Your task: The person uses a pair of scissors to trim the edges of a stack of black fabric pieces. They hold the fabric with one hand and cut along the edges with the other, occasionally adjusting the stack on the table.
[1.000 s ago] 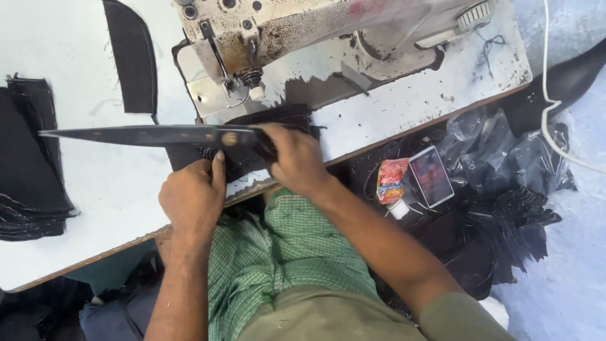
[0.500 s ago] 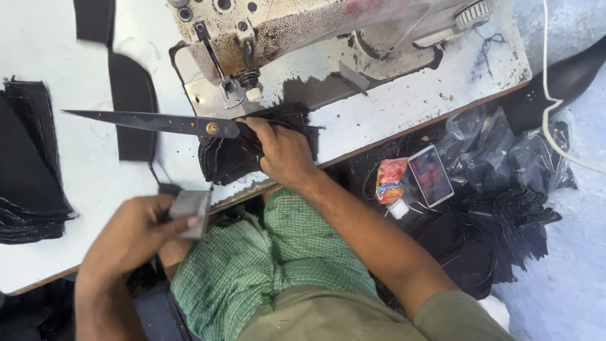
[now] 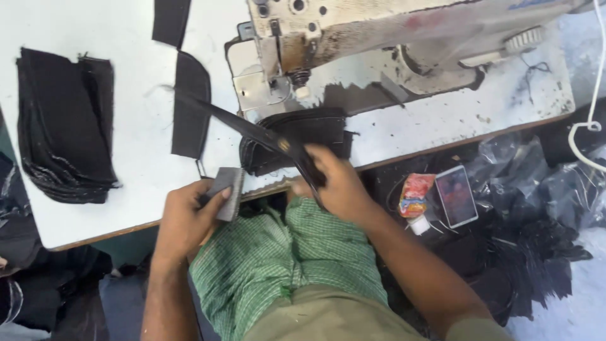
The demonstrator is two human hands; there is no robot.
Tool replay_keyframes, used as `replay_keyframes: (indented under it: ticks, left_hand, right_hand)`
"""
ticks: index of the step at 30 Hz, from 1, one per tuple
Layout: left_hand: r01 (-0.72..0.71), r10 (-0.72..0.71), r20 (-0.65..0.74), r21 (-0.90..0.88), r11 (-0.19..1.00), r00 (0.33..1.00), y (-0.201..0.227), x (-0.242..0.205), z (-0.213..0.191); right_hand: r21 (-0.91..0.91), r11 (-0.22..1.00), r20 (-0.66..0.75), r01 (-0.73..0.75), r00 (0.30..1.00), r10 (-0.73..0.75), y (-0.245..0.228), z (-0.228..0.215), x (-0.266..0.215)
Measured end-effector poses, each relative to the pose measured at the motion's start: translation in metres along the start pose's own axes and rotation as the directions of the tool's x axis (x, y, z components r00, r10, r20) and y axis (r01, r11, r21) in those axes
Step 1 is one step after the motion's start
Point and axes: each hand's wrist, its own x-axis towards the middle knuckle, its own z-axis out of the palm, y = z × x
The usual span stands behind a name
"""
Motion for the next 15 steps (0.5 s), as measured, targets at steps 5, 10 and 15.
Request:
replay_keyframes:
  ticks: [5, 10, 15]
  left_hand:
    - [0.112, -0.111, 0.069, -0.025, 0.993, 0.991, 0.018, -0.002, -0.002]
    - [0.066, -0.064, 0.076, -0.029, 0.997, 0.995, 0.007, -0.004, -0.002]
    - [0.056, -0.051, 0.091, -0.051, 0.997, 0.995, 0.01, -0.005, -0.002]
  right_hand:
    - [0.468, 0.491, 0.676, -0.734, 0.656, 0.336, 0.044, -0.022, -0.106]
    - [0.275, 0.568, 0.765, -0.775, 0.535, 0.36, 0.042, -0.039, -0.146]
    - [0.273, 0.588, 0.725, -0.761, 0.565, 0.394, 0.022, -0.024, -0.114]
